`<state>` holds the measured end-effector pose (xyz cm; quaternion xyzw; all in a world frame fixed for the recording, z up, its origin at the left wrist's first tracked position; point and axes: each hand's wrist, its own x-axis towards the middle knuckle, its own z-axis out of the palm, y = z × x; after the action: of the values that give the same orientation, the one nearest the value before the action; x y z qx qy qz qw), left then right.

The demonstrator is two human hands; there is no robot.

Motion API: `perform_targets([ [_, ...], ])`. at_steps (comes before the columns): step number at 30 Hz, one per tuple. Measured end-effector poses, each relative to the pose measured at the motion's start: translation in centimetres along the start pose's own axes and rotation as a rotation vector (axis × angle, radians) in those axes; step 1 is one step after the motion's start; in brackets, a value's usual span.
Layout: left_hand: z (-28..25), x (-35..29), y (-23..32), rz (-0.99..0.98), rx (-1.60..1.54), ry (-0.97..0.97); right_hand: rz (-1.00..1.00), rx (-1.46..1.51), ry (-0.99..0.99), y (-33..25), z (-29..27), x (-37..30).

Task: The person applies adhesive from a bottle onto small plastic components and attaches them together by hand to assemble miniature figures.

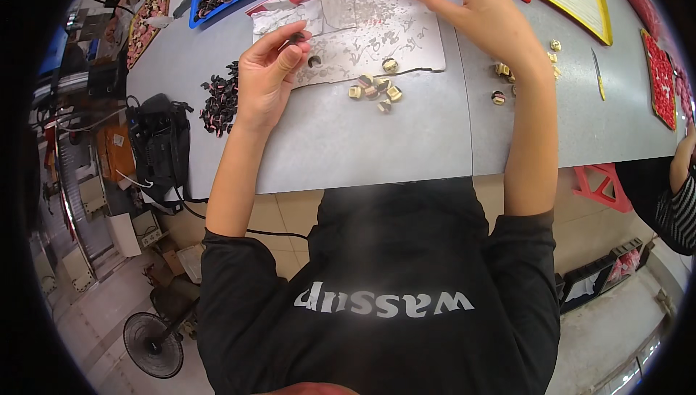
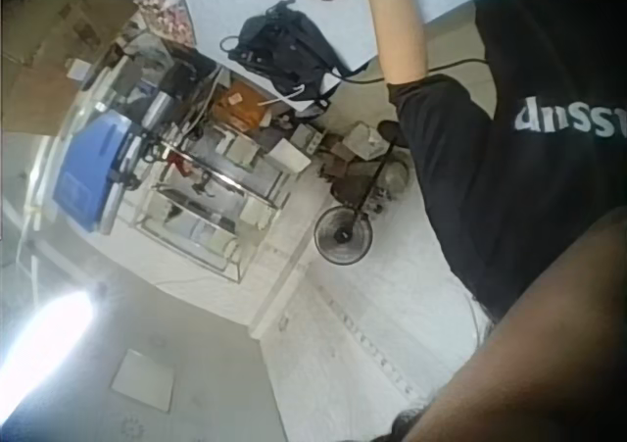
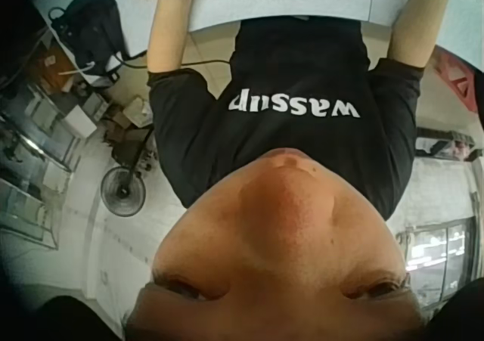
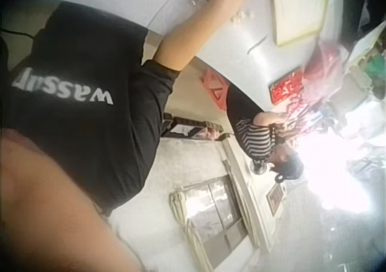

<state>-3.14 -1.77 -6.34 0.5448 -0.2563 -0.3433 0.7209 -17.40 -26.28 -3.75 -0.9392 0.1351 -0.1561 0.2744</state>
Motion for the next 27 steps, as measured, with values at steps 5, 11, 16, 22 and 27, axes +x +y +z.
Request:
perform_targets([
  [5, -0.5, 0.3, -0.5, 0.041, -0.028, 0.007, -0.005, 0.004, 0.007, -0.1, 0.1, 0.0],
  [11, -0.4, 0.2, -0.5, 0.115, 0.069, 0.026, 0.040, 0.083, 0.043, -2.2, -1.4, 0.4],
  [16, 0.6, -0.1, -0.1, 0.203, 0.225, 0.005, 0.119, 0.403, 0.051, -2.9, -1.2, 0.5],
  [22, 1.2, -0.3, -0.2, 0.176, 0.334, -0.009, 0.149, 0.803, 0.161, -2.8, 0.2, 0.5],
  [27, 1.3, -0.3, -0.1, 0.119, 0.230, -0.004, 0.167, 0.895, 0.236, -2.7, 0.4, 0.7],
])
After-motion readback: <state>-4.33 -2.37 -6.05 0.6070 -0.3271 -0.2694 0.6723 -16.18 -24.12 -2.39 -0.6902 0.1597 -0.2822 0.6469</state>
